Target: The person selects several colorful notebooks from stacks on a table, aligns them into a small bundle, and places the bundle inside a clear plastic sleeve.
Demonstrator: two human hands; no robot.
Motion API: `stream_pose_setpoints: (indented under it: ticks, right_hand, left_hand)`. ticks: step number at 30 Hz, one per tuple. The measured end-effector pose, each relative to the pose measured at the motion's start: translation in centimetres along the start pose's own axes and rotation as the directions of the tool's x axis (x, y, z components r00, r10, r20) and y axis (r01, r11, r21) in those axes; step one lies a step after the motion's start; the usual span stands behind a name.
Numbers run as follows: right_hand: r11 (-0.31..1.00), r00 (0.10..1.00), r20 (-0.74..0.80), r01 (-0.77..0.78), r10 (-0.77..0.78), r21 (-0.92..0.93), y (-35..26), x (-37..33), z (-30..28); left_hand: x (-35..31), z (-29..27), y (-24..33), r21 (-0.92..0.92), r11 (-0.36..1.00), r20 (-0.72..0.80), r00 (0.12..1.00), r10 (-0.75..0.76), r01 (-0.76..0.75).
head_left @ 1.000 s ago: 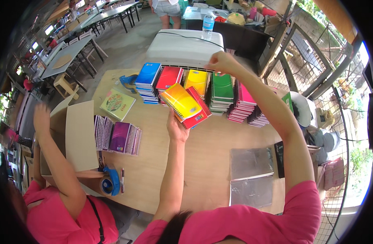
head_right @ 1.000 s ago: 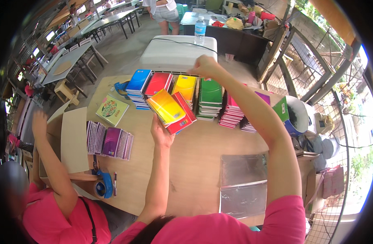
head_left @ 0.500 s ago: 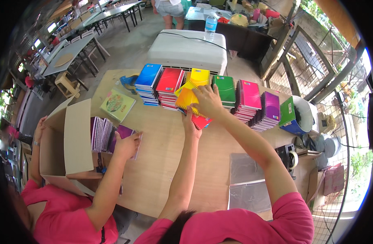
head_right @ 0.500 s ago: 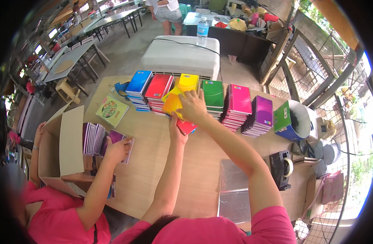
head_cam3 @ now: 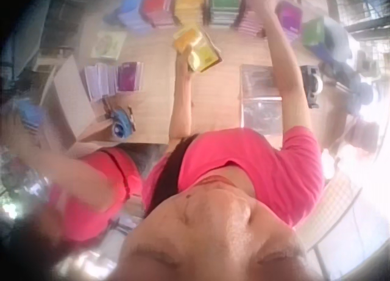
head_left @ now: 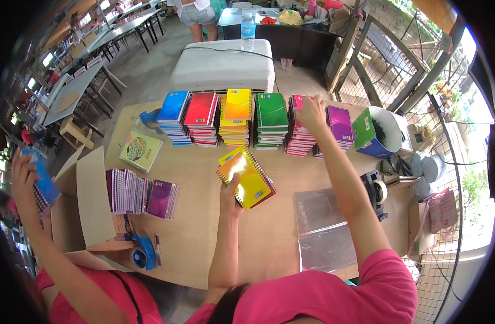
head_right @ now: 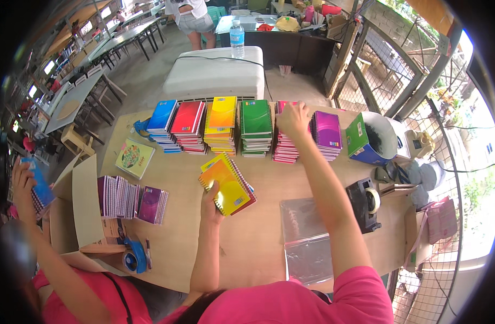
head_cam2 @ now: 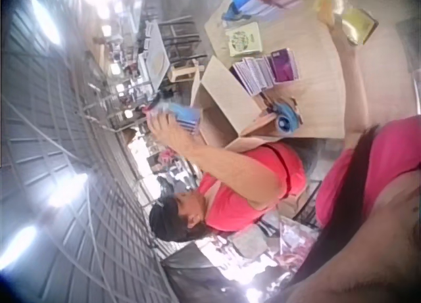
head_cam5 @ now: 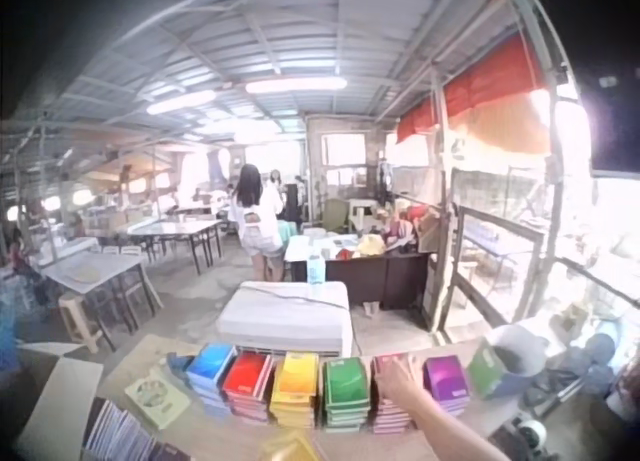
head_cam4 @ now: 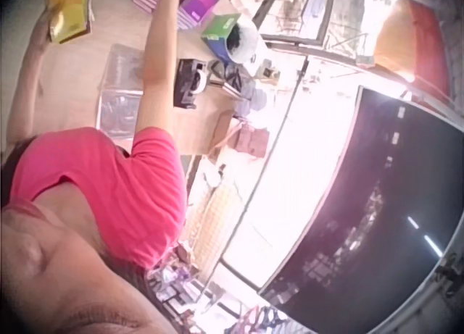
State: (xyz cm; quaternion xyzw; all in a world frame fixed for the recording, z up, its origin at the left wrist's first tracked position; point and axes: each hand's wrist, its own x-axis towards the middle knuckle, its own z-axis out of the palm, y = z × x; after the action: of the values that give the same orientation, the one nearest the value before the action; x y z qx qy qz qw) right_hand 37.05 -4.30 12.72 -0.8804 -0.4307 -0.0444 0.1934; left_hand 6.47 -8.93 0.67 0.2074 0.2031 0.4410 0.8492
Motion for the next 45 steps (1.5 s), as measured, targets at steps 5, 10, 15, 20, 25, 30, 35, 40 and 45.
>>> stream_pose_setpoints:
  ticks: [5, 10, 15, 20, 25, 30, 35, 40, 45]
  right_hand:
    - [0.942, 0.948, 0.261, 0.245, -0.183, -0.229, 0.4, 1.5, 0.9]
    - [0.937, 0.949, 0.158, 0.299, -0.273, -0.179, 2.2, 2.3, -0.3]
    - [0.671, 0.682, 0.104, 0.66, -0.724, 0.338, 1.7, -4.1, -10.8]
    - [0.177, 0.095, 0.21, 0.893, -0.973, 0.413, 1.6, -13.0, -8.3]
    - [0.659, 0.704, 0.183, 0.495, -0.686, 0.567, 1.3, -6.5, -5.2]
    - [0.63, 0.618, -0.129, 0.771, -0.775, -0.095, 0.5, -3.0, 3.9]
    - [0.597, 0.611, -0.059, 0.786, -0.789, 0.159, 2.5, -2.9, 2.2]
    - [0.467, 0.543, -0.374, 0.839, -0.752, 0.281, 1.9, -11.8, -3.9]
    - [0.632, 0.636, 0.069, 0.737, -0.769, 0.24, 4.4, -20.4, -5.4]
  left_hand:
    - [0.7, 2.2, -2.6, 0.081, 0.996, -0.059, 0.998, -0.022, 0.027]
    - [0.9, 2.2, -2.6, 0.122, 0.99, -0.028, 0.997, -0.067, 0.07]
    - [-0.6, 1.4, -0.4, 0.068, 0.947, 0.109, 0.941, -0.32, 0.314]
    - [-1.8, 4.3, -1.7, -0.195, 0.829, 0.385, 0.818, -0.427, 0.524]
    - [-2.1, 1.5, -3.2, -0.04, 0.885, 0.064, 0.885, -0.461, 0.464]
    - [-1.5, 2.8, -3.2, 0.038, 0.964, 0.052, 0.962, -0.266, 0.265]
    - [-1.5, 1.3, -3.2, 0.063, 0.968, -0.026, 0.97, -0.242, 0.243]
    - [-1.6, 1.3, -4.7, -0.075, 0.987, -0.002, 0.989, -0.145, 0.145]
    - [-2.7, 1.0, -6.6, 0.041, 0.966, 0.022, 0.967, -0.255, 0.254]
